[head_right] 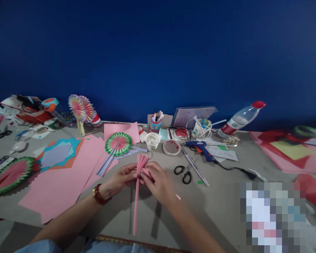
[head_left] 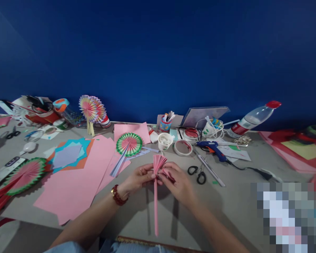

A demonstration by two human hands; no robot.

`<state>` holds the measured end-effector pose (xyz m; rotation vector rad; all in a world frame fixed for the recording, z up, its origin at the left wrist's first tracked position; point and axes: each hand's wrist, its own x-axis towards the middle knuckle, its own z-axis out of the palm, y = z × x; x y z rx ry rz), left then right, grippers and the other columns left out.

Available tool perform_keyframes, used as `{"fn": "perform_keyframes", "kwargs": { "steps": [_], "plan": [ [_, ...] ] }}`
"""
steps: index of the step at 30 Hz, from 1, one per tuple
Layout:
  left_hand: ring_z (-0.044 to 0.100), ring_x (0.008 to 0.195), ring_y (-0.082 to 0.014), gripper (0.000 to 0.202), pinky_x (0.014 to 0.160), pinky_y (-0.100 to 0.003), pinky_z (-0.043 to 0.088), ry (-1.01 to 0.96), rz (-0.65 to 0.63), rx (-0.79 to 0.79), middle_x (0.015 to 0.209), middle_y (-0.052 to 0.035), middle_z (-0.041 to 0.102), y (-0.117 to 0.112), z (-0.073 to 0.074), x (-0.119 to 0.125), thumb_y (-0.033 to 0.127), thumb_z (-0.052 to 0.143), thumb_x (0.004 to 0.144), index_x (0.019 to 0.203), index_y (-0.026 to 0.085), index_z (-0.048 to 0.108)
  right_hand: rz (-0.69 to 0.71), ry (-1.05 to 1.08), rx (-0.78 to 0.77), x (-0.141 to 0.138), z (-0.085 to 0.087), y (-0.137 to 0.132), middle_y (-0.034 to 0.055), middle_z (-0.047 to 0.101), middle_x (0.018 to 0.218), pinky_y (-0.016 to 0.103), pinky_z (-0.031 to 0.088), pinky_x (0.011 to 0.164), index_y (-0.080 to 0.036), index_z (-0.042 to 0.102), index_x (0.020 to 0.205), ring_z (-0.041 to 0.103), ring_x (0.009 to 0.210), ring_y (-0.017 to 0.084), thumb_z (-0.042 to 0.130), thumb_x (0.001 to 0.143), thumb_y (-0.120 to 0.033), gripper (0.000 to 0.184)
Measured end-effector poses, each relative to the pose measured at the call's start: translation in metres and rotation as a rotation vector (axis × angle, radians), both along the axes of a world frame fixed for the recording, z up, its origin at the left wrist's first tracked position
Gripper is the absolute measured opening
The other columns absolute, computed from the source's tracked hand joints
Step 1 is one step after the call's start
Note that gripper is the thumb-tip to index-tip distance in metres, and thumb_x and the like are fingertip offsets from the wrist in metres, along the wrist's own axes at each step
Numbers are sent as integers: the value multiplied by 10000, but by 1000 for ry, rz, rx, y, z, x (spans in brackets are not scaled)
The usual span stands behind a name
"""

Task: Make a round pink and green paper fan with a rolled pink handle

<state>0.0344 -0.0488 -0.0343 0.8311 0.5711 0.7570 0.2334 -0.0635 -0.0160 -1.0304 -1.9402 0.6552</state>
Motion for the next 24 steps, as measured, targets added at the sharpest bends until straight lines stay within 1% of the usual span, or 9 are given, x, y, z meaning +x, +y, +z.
{"fn": "perform_keyframes", "kwargs": {
  "steps": [5, 9, 12, 15, 18, 24],
  "plan": [
    [728, 821, -176, 444, 837, -279, 551, 4, 0, 37, 1035, -114, 747, -1, 0, 3, 294, 787, 816, 1228, 166, 681, -8, -7, -14, -1, 2, -1, 64, 649, 1005, 295, 526, 784, -224, 651, 938, 647, 904, 193, 589, 944, -225, 62],
    [725, 797, -175, 432, 817, -280, 557, 5, 21, 13, 1007, -110, 754, -2, 2, 4, 290, 807, 793, 1192, 163, 697, 24, 6, -50, 1, 4, 0, 55, 636, 1000, 288, 525, 762, -229, 653, 931, 644, 882, 187, 609, 922, -225, 45],
    [723, 780, -168, 432, 802, -276, 556, 4, 14, -3, 1007, -107, 755, -2, 2, 4, 290, 807, 792, 1191, 164, 699, 48, -11, -91, 2, 6, 0, 50, 624, 1017, 277, 519, 740, -228, 656, 923, 644, 863, 177, 632, 898, -206, 41],
    [720, 780, -166, 425, 789, -270, 554, 7, 3, -9, 1009, -103, 754, -3, 2, 3, 303, 800, 799, 1189, 168, 701, 67, -26, -120, 3, 6, 1, 52, 618, 1046, 283, 517, 774, -225, 661, 924, 644, 897, 181, 659, 876, -190, 60],
    [721, 767, -160, 414, 781, -261, 548, 14, -8, -7, 1000, -99, 755, -3, 1, 3, 310, 796, 803, 1183, 173, 703, 80, 7, -99, 3, 6, 2, 50, 623, 1035, 284, 515, 801, -225, 665, 940, 645, 922, 181, 640, 897, -205, 53],
    [725, 774, -174, 423, 800, -277, 537, 2, -13, 42, 1020, -107, 750, -3, -1, 2, 311, 782, 819, 1208, 176, 689, 60, -8, -66, 3, 10, 1, 59, 639, 1030, 267, 513, 755, -220, 654, 910, 651, 879, 167, 591, 941, -228, 71]
  ]
}}
